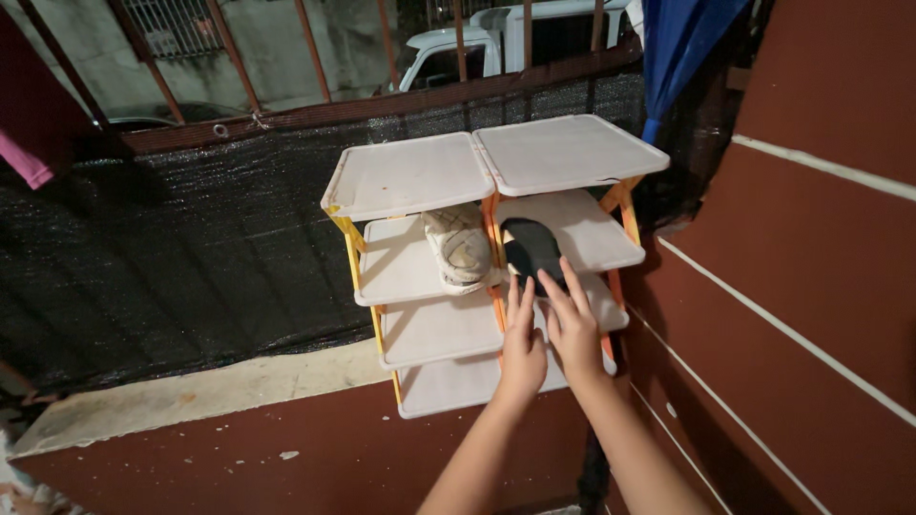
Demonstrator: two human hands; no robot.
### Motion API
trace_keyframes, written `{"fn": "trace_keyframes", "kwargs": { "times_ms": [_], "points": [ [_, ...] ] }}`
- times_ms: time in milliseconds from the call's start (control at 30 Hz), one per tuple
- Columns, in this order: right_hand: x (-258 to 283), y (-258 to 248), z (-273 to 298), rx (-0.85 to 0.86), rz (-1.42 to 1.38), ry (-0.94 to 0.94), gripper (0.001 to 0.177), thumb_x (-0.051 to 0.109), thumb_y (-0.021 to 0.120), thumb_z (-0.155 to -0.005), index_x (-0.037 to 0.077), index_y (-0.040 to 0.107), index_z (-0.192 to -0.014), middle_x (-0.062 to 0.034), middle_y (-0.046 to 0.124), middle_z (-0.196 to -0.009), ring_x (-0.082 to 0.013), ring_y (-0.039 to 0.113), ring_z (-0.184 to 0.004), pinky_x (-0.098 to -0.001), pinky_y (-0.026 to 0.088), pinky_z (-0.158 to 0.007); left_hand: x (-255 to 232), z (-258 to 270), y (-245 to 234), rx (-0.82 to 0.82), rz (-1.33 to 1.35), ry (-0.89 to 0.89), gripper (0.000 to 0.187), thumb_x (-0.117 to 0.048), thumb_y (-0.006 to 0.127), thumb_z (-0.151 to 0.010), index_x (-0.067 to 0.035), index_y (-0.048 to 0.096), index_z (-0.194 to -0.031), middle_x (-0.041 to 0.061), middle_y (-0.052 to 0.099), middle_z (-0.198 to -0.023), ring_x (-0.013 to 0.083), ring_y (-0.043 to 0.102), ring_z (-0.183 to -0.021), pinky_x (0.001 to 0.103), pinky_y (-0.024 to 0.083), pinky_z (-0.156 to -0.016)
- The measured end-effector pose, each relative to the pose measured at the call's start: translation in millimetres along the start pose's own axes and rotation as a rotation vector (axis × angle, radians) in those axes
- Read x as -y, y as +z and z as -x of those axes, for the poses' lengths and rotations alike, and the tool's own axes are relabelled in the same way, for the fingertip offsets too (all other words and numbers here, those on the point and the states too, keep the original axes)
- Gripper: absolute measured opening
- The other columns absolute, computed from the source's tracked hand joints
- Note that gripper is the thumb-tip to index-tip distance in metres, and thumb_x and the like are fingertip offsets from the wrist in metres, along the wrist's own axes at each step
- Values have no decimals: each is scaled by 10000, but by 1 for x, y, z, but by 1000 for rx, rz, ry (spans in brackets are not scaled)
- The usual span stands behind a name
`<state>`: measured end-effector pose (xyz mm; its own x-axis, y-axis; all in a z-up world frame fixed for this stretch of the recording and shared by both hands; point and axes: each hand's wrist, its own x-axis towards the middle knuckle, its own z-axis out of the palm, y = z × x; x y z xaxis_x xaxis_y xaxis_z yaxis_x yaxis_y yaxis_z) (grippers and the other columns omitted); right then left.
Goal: The person picks up various shoes from a cluttered floor and places them onto a multi-tiered shoe rack. They handle sneakers, sandals, and flats, arranging them on the shelves to tidy the entryway.
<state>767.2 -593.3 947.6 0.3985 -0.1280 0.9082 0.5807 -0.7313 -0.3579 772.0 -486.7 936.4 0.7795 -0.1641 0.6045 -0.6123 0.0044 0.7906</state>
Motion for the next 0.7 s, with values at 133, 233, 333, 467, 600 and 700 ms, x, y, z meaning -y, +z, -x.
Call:
{"fn": "trace_keyframes", "kwargs": {
  "times_ms": [133,233,333,467,600,700],
  "points": [
    [-9,8,-11,19,8,58,447,-32,622,-923,151,668,-1328,-147,556,-1521,-362,661,-1178,-391,568,-885,4,-5,-4,13,-83,69,921,228,431,-719,-51,335,-1592,221,155,-1719,395,161,-1592,383,221,-1228],
    [-14,12,-20,45,-57,92,406,-17,621,-924,132,663,-1299,-147,564,-1506,-370,664,-1173,-390,578,-878,8,-5,-6,16,-73,28,912,217,467,-723,-43,321,-1586,230,160,-1713,394,154,-1585,389,209,-1224],
    [-19,13,-26,24,-64,23,384,3,641,-920,101,654,-1291,-156,566,-1490,-399,638,-1231,-404,570,-923,16,-9,-5,3,-98,17,909,203,507,-740,-31,295,-1593,246,169,-1699,395,156,-1583,391,194,-1234],
    [-23,13,-30,65,-62,50,372,14,643,-923,104,660,-1284,-168,551,-1513,-393,639,-1229,-403,569,-902,25,-10,-5,17,-123,-6,910,194,520,-746,-19,271,-1595,250,162,-1695,394,131,-1584,390,189,-1235],
    [-30,19,-34,90,-104,98,387,19,641,-904,122,669,-1276,-177,525,-1531,-394,641,-1223,-399,568,-891,31,-12,-4,15,-155,-3,904,201,519,-744,-3,273,-1590,253,161,-1695,399,95,-1591,399,153,-1245],
    [-36,28,-34,55,-47,40,388,26,665,-901,131,688,-1274,-187,525,-1528,-422,607,-1275,-418,548,-996,33,-12,-4,16,-220,9,919,215,518,-709,11,279,-1574,257,145,-1694,410,56,-1587,412,118,-1253]
  ]
}}
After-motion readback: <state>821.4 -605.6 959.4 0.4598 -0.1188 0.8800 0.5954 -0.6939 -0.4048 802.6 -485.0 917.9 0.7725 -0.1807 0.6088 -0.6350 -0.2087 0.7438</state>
